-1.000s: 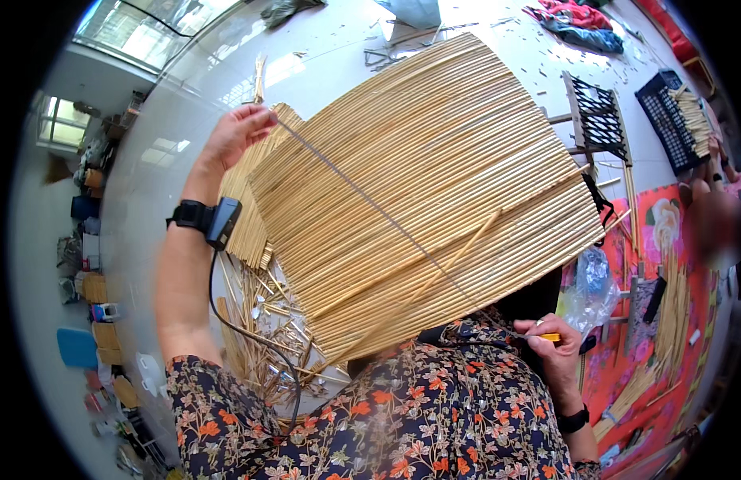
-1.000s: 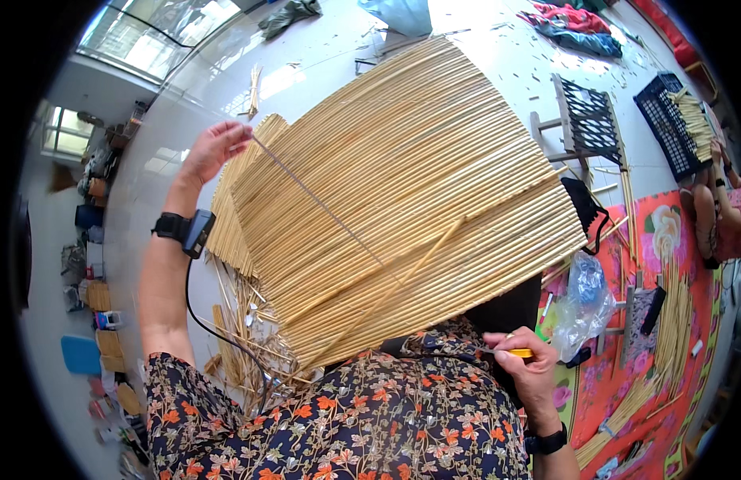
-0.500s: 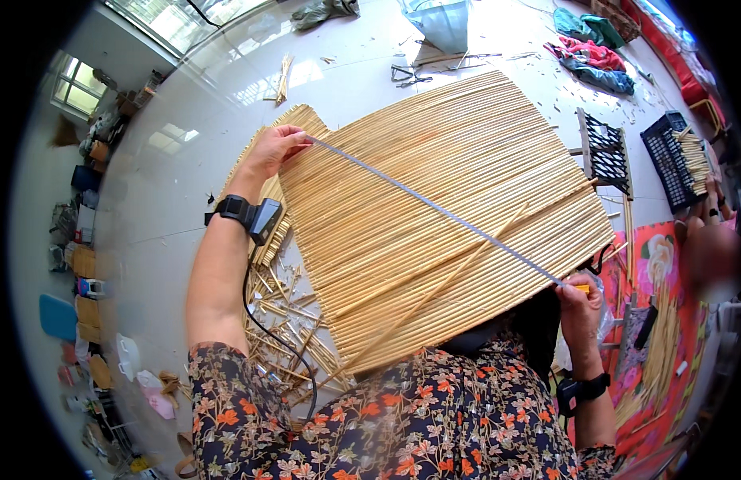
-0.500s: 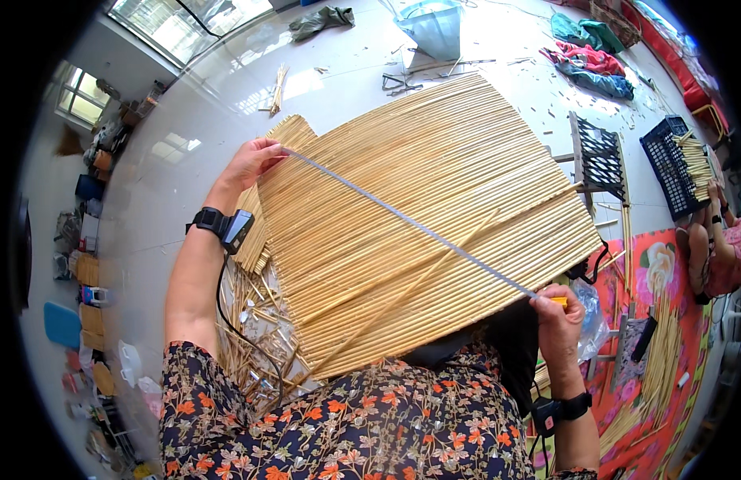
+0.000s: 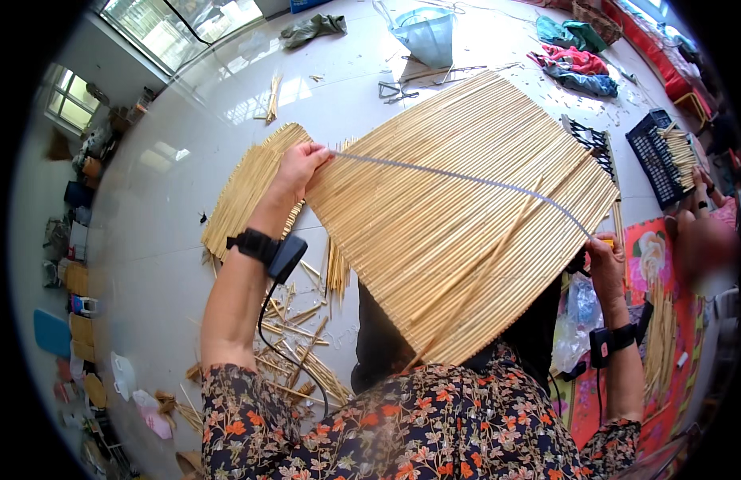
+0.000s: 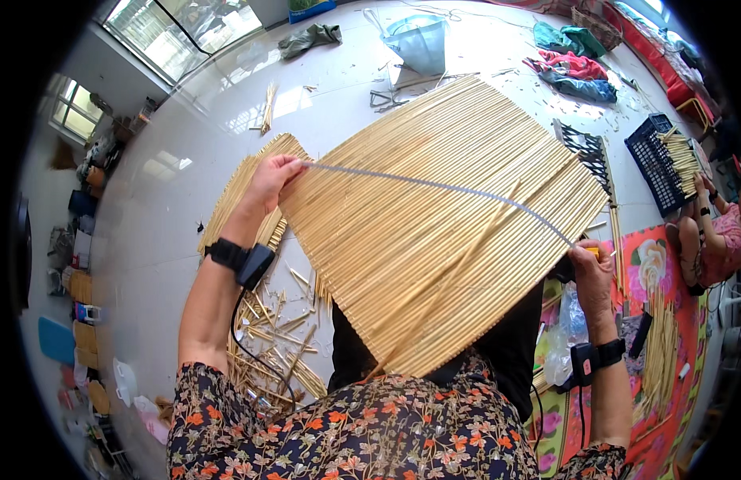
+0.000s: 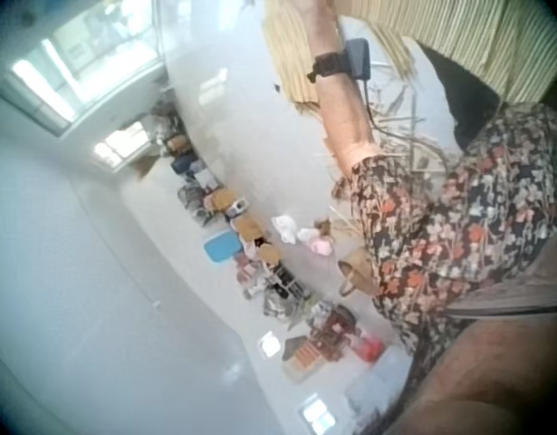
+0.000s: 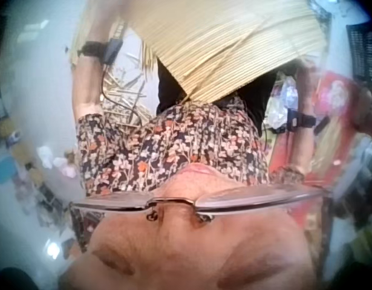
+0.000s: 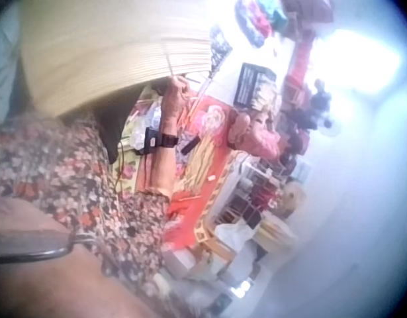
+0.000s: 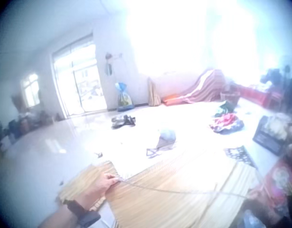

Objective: The person wipes a bundle of bamboo sticks with a cloth, arranges them onto a partially completed mat, measures the width with a tape measure, and ties the edges with string.

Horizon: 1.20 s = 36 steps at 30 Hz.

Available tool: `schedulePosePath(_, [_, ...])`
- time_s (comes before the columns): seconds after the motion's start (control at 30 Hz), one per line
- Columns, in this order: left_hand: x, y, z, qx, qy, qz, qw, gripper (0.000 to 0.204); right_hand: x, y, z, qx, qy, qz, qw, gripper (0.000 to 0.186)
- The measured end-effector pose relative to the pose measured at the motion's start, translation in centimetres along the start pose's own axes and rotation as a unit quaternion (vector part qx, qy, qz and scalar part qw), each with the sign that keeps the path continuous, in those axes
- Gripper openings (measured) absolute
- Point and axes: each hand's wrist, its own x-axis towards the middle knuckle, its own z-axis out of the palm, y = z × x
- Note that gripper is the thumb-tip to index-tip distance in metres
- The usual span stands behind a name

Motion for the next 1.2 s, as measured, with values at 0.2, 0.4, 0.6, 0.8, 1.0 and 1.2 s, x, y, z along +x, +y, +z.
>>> schedulePosePath(0.2, [-3.2, 0.7, -0.9, -0.048, 0.012, -0.017, 0.999, 0.011, -5.9, -2.5, 1.6, -0.272, 0.018, -0.065, 0.960, 0.011])
schedulePosePath(0.4, [-2.2, 0.9, -2.7, 0.029, -0.034, -0.047, 0.998, 0.008, -14.9, -2.5, 3.0, -0.239, 0.001, 0.026, 0.971, 0.007])
schedulePosePath(0.6, [-0.8, 0.8, -4.1, 0.097, -0.088, -0.106, 0.986, 0.011, -20.3, -0.8, 5.6, -0.202, -0.017, 0.086, 0.975, 0.009])
schedulePosePath(0.8, [-0.6, -0.4, -3.7, 0.123, -0.060, -0.091, 0.986, 0.016, -21.9, -0.7, 7.3, -0.160, 0.042, 0.072, 0.984, 0.010])
schedulePosePath(1.0, [0.4, -1.5, -3.7, 0.145, -0.023, -0.038, 0.988, 0.012, -22.4, -0.4, 7.9, -0.227, 0.002, 0.000, 0.974, 0.009])
schedulePosePath(1.2, [1.4, -2.3, -6.3, 0.141, -0.067, -0.113, 0.981, 0.010, -22.6, -0.7, 8.0, -0.240, 0.016, 0.007, 0.971, 0.010])
